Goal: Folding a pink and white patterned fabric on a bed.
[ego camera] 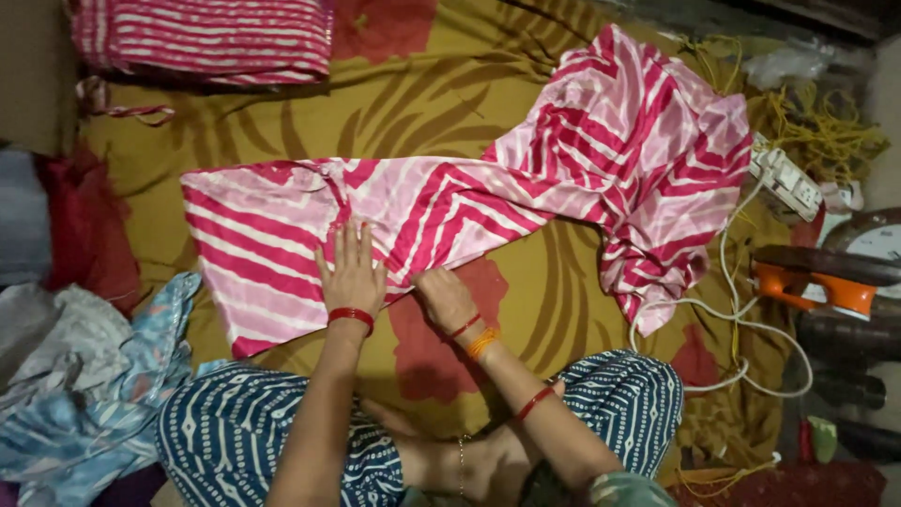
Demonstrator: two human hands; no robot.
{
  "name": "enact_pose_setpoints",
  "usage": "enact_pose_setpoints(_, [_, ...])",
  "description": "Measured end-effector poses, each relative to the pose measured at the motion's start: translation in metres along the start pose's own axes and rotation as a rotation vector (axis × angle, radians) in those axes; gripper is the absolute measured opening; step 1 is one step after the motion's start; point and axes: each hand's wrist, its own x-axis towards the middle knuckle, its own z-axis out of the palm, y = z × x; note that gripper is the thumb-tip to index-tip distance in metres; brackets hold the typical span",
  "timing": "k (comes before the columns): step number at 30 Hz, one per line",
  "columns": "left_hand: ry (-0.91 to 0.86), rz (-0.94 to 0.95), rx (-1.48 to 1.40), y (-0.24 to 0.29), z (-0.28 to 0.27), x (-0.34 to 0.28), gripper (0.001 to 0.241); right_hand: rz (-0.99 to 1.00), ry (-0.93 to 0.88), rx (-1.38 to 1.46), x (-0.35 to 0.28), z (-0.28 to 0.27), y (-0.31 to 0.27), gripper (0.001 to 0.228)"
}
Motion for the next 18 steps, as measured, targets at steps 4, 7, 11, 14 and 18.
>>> enact_pose_setpoints(4, [0.029,0.033,0.056,-0.003,0.011,0.002,0.07,-0.17,-0.04,-0.087,-0.001,-0.023,0.025,0.016])
enact_pose_setpoints(7, [0.021,0.024,0.047,-0.001,0.008,0.002,0.071,-0.198,-0.024,-0.193,0.0,-0.038,0.049,0.018])
enact_pose_setpoints(11, [0.015,0.013,0.055,0.0,0.01,0.004,0.072,-0.01,0.043,-0.225,0.008,-0.047,0.083,0.024])
enact_pose_setpoints(14, [-0.002,0.01,0.073,0.005,0.0,0.004,0.074,0.196,-0.007,-0.077,0.031,-0.083,0.085,0.026])
enact_pose_setpoints(18, [0.005,-0.002,0.099,0.007,-0.003,0.001,0.075,0.437,0.131,0.145,0.046,-0.103,0.123,0.029])
